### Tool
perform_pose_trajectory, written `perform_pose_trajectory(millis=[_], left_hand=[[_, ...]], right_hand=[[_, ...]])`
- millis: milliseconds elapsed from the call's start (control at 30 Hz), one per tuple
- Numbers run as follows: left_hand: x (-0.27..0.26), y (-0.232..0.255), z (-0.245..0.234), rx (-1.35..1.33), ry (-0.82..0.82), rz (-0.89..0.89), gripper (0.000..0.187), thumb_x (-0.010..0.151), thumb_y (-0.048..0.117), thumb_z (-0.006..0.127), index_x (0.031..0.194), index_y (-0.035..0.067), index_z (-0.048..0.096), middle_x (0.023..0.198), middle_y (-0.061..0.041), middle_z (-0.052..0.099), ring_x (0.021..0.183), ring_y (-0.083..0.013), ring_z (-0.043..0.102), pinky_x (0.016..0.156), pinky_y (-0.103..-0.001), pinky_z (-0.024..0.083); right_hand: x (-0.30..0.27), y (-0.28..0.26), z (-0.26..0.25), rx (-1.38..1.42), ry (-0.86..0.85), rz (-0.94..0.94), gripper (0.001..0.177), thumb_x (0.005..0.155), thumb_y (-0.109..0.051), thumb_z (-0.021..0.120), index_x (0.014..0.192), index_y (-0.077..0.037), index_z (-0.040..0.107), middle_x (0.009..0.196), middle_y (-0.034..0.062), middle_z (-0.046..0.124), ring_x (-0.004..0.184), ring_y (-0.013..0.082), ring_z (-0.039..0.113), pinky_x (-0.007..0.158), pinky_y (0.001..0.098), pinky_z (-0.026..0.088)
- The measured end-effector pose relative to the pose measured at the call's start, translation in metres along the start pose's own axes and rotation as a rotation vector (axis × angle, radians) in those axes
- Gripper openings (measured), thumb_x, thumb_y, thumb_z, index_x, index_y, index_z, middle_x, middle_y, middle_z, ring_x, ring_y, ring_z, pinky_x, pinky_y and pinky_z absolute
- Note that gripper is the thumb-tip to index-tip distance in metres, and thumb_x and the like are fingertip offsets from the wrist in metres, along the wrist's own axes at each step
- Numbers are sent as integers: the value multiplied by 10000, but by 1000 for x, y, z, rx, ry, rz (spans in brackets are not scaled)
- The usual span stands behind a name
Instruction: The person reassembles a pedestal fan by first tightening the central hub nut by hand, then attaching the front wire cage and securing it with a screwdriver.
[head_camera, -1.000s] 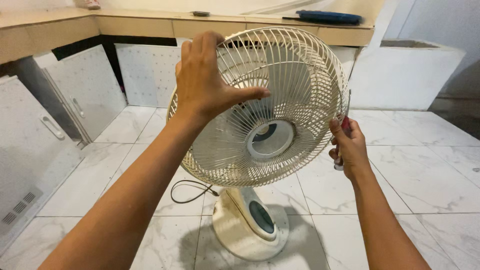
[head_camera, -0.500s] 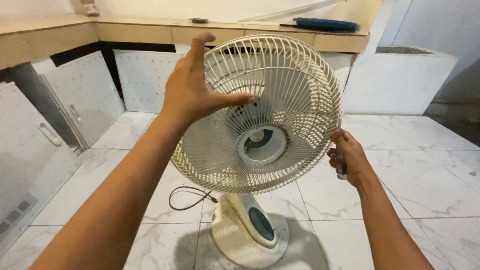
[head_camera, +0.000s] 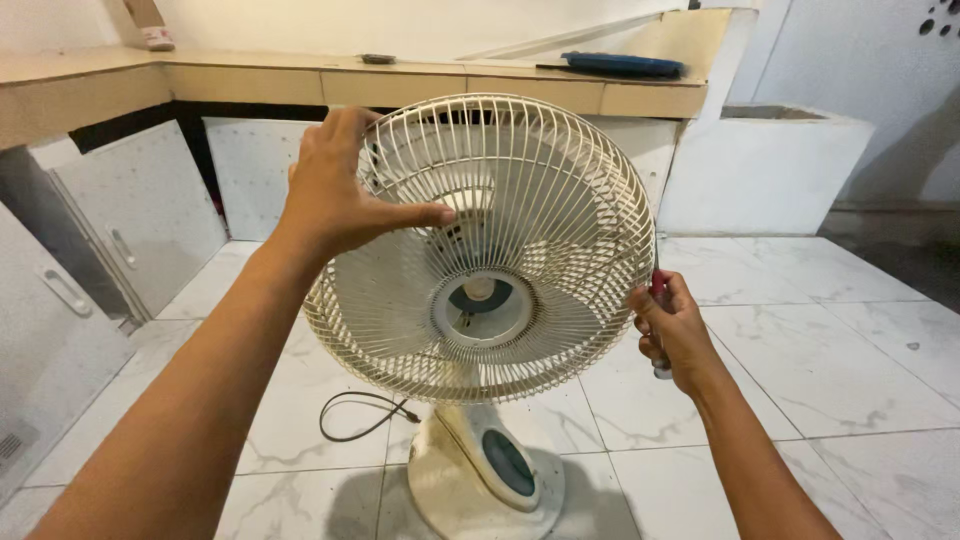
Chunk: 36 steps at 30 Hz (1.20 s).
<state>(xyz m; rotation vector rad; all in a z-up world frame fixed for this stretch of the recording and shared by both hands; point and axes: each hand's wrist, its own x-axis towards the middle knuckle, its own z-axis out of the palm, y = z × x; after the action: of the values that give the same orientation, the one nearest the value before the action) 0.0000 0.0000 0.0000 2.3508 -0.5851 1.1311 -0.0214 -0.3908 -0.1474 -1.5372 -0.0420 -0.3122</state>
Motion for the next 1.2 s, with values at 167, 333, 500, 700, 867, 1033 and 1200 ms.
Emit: perform_pose_trajectory(millis=[167,333,500,700,867,1033,1200], left_hand=[[7,-3,-2,37,-88,-29,1164,436,753,936,1293,82,524,1259,-131,529,1229,-342,483,976,-546,428],[6,0,-2,55,-73,-54,1170,416,755,931,1286,87,522,1250,-115,531,1221,-326,486,951,-554,415],[4,9,-1,107,-24,-45,1129,434,808,908,1223,85,549,1209,-97,534,1189,-303,506,937,-533,405],[0,13,-2,73,90,71,1113,429,796,912,1196,69,559,1233,-140,512,1197,-336,506,896,-542,410],[4,14,-4,67,35,22,1143,402,788,911,1201,59,542,1210,-152,520,1192,-347,506,916,-548,416],[12,16,-6,51,-61,-84,1168,365,793,896,1209,75,529,1195,-129,538,1175,-331,510,932,-536,436],[17,19,-9,25,-99,-148,1139,389,792,886,1225,99,542,1239,-97,574,1213,-310,513,957,-538,434]], right_hand=[[1,1,3,25,34,4,527,810,-474,776,1121,-160,489,672,-31,426,476,58,308,385,237,245],[-1,-1,5,-2,58,49,515,785,-502,763,1104,-180,519,682,-52,468,484,37,369,377,235,268],[-2,-25,12,-91,52,-57,648,737,-512,790,1206,-141,541,711,-33,485,431,56,285,361,250,223],[7,-86,35,-466,41,-439,892,669,-486,898,1371,-52,561,1029,95,657,832,148,604,686,300,499],[14,-129,56,-805,123,-427,1116,535,-514,942,1473,-94,507,1327,164,642,1202,275,640,976,416,533],[17,-151,69,-849,74,-444,1158,536,-562,936,1493,-85,491,1387,178,617,1269,306,609,1025,424,497],[26,-166,71,-860,18,-339,1105,518,-539,935,1462,-125,537,1375,133,642,1254,289,629,1036,422,497]])
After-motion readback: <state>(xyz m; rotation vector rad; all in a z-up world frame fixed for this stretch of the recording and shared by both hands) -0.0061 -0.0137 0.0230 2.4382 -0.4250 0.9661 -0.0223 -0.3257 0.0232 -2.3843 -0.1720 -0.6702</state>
